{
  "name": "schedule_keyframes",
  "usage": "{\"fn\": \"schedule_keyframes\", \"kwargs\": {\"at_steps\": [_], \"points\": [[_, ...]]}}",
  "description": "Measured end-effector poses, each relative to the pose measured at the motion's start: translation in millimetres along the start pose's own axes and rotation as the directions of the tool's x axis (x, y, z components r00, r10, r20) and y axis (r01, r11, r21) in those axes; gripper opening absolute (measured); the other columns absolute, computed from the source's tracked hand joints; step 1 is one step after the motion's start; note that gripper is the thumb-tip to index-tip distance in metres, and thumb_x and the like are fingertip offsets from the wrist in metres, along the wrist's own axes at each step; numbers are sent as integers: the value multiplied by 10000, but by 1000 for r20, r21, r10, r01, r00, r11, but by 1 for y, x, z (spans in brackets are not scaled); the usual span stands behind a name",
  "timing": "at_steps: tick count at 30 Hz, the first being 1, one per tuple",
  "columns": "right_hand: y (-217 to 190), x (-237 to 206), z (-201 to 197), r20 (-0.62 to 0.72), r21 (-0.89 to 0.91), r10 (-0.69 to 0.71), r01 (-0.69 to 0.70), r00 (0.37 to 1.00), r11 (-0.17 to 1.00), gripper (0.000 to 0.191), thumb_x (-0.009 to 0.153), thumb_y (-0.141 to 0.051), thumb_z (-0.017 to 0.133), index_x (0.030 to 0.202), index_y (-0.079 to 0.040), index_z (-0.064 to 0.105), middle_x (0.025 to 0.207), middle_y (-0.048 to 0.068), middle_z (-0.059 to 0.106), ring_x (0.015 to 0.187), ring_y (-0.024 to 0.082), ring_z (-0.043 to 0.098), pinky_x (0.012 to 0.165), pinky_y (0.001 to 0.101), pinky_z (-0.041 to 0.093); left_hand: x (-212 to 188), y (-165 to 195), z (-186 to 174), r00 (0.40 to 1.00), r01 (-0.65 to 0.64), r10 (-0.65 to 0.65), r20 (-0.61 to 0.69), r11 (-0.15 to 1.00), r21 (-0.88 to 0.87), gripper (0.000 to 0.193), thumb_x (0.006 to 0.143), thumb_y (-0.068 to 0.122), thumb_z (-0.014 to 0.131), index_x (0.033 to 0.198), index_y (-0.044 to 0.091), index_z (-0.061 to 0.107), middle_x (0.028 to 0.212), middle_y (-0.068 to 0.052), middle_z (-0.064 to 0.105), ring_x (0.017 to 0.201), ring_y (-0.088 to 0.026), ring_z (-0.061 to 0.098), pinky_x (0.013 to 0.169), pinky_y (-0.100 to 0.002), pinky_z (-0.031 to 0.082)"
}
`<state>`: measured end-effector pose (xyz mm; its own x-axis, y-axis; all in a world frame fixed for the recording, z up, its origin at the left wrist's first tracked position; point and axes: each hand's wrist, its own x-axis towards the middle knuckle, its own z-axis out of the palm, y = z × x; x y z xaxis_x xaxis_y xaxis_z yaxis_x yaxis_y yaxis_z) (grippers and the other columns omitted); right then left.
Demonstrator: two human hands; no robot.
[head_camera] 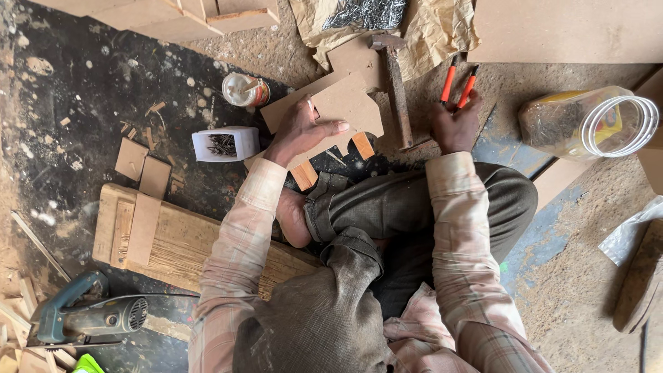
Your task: The person assembles a small wooden structure by hammering nails into pre-cut pieces and applying glue to the joints. They use a hammer and pliers to secure the components and a small stick to spread adhesive.
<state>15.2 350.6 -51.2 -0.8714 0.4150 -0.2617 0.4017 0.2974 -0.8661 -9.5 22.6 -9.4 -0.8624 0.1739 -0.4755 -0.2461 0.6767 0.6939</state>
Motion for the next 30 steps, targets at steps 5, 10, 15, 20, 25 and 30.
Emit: {"fn": "schedule_keyframes", "kwargs": {"at_steps": [5, 10, 15, 20, 25, 30], "points": [[-14, -17, -7, 99, 577, 83, -125, 992, 807, 397, 1069, -217, 608, 1369, 44, 608, 881, 24, 618, 663, 151, 481, 541, 292, 393, -3, -6, -1, 999, -43, 43, -8, 999, -27, 716, 635, 565, 919, 913, -17, 609, 818, -151, 654, 757, -249, 662, 690, -390, 535], [-76, -51, 5, 202, 743, -225, 1, 953, 669, 327, 1133, -266, 601, 1336, -10, 576, 1013, 91, 678, 899, 183, 638, 817, 307, 547, -7, -13, -9, 997, -72, 73, 2, 991, -112, 687, 643, 564, 888, 992, 16, 664, 885, -121, 715, 808, -238, 699, 753, -387, 543], [-122, -89, 44, 160, 799, -323, 70, 933, 597, 272, 1120, -341, 560, 1197, -117, 426, 1054, 129, 663, 914, 223, 657, 841, 370, 563, -8, -18, -16, 1000, -1, 2, 31, 999, -51, 726, 647, 567, 886, 1043, 3, 657, 903, -154, 718, 840, -271, 705, 795, -414, 553], [-130, -106, 84, 103, 860, -415, 129, 904, 494, 311, 1173, -401, 504, 1179, -97, 440, 1008, 129, 617, 904, 230, 636, 892, 444, 581, -9, -21, -20, 994, 84, -85, 72, 996, 10, 817, 650, 631, 890, 1038, -37, 628, 926, -189, 692, 858, -290, 716, 795, -412, 580], [-125, -119, 108, 100, 765, -569, 303, 817, 569, 361, 1145, -473, 501, 1138, -117, 440, 1065, 170, 643, 979, 264, 660, 1031, 448, 544, -12, -29, -28, 999, -29, 31, 28, 997, -73, 790, 662, 635, 859, 1037, -16, 613, 885, -157, 694, 831, -305, 714, 764, -420, 555], [-124, -132, 123, 185, 743, -557, 256, 809, 619, 411, 1123, -503, 524, 1158, -103, 436, 1148, 189, 637, 1038, 246, 639, 1013, 400, 525, -15, -40, -35, 999, 33, -33, 29, 999, 2, 780, 666, 657, 867, 962, -17, 607, 848, -154, 669, 807, -318, 706, 725, -445, 553]]}}
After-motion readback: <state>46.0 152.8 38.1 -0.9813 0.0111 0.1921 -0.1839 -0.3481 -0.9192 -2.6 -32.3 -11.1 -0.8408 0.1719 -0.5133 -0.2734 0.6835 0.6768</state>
